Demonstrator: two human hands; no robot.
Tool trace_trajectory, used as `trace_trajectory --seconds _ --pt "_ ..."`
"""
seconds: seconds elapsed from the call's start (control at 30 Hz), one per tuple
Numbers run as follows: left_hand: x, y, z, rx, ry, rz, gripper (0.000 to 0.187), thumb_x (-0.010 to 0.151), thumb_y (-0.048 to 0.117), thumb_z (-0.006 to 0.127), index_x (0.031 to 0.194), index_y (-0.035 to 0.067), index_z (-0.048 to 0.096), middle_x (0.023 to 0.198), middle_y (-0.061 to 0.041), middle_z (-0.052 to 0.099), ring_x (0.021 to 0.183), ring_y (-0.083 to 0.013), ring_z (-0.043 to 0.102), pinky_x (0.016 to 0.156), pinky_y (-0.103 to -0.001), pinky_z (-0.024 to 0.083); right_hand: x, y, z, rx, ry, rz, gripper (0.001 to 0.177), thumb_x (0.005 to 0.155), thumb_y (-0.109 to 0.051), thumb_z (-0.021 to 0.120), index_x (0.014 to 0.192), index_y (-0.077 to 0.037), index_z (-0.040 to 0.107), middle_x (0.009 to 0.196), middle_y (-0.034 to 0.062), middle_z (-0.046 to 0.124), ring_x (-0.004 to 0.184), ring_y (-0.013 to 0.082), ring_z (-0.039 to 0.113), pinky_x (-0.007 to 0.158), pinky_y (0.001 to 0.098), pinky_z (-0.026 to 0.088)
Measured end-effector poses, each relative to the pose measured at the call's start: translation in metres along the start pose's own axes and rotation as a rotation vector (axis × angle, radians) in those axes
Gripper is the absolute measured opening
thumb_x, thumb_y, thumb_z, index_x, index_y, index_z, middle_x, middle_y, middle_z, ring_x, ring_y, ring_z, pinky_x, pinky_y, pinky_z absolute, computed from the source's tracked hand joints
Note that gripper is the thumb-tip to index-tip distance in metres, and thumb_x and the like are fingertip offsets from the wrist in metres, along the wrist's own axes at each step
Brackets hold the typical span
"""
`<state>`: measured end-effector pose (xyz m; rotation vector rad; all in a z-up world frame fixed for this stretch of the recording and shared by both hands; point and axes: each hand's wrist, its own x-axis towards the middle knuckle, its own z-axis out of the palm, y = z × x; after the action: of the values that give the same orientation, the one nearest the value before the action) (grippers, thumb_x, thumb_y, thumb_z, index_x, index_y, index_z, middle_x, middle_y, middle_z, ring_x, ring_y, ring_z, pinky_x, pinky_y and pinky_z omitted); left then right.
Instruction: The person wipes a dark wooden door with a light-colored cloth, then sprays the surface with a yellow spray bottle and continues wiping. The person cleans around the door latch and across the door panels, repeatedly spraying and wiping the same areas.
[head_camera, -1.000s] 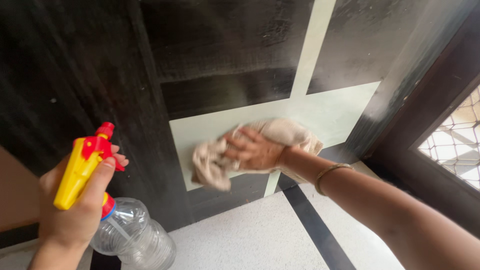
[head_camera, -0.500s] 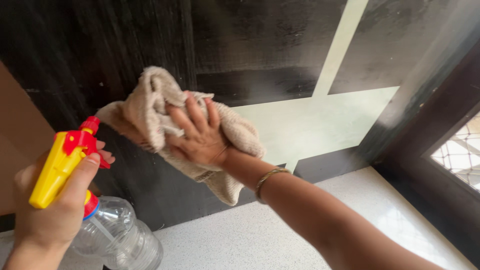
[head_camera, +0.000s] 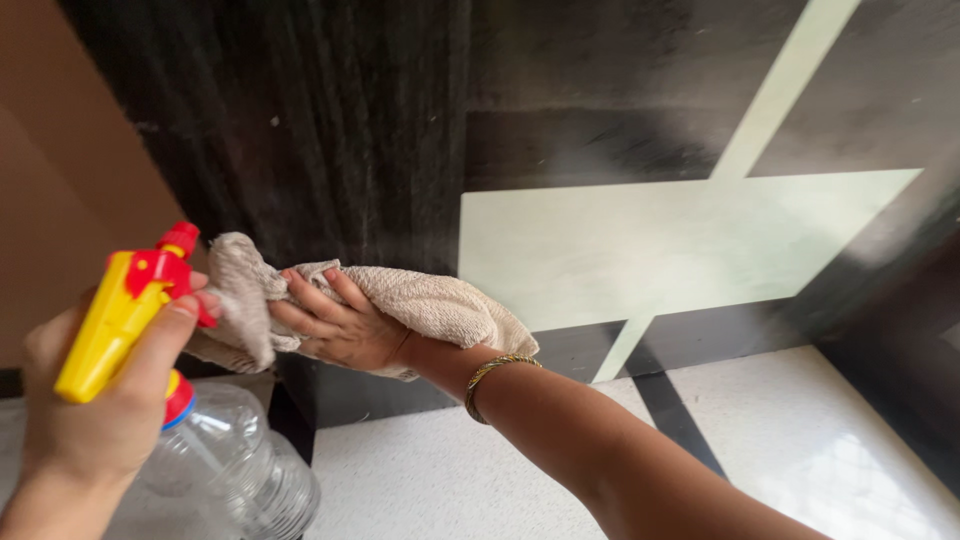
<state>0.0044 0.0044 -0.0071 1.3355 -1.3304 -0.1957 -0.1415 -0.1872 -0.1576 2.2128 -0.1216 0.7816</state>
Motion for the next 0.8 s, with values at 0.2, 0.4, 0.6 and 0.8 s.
trace_trajectory --seconds 0.2,0.4,0.6,0.8 --pt "-0.018 -0.024 0.003 -0.053 0.015 -0.051 0.019 0.097 0.005 0.063 0.112 -0.006 0.067 0.101 -0.011 0.074 0.095 -0.0161 0.073 0.087 -0.027 0.057 -0.001 -0.047 0.033 -0.095 -0.004 -0.096 0.05 0.113 -0.039 0.042 0.159 -0.024 0.049 0.168 0.0036 0.028 0.157 0.0286 0.026 0.13 0.0534 0.016" --pt "-0.027 -0.032 0.014 0.046 0.022 -0.084 0.022 0.095 0.01 0.066 0.113 -0.003 0.069 0.101 -0.009 0.075 0.092 -0.0163 0.073 0.083 -0.028 0.056 -0.022 -0.077 0.065 0.02 -0.198 -0.232 0.061 0.106 -0.023 0.047 0.165 -0.025 0.031 0.169 0.003 0.02 0.158 0.0271 0.018 0.133 0.0502 0.012" --pt "-0.028 -0.035 0.03 0.135 0.005 -0.098 0.026 0.091 0.014 0.069 0.113 0.0 0.067 0.1 -0.008 0.076 0.093 -0.0177 0.075 0.083 -0.031 0.057 -0.066 -0.074 0.055 0.191 -0.585 -0.408 0.074 0.102 -0.023 0.051 0.166 -0.021 0.014 0.173 0.0088 0.006 0.158 0.0319 0.004 0.131 0.0504 0.007" --pt "-0.038 -0.044 0.035 0.095 -0.015 -0.132 0.029 0.087 0.013 0.069 0.112 0.001 0.064 0.098 -0.007 0.075 0.091 -0.0182 0.074 0.083 -0.032 0.058 -0.154 -0.002 -0.022 -0.034 -0.905 -0.791 0.102 0.088 -0.028 0.068 0.161 -0.023 -0.002 0.167 0.0038 -0.013 0.155 0.025 -0.01 0.122 0.0458 0.001"
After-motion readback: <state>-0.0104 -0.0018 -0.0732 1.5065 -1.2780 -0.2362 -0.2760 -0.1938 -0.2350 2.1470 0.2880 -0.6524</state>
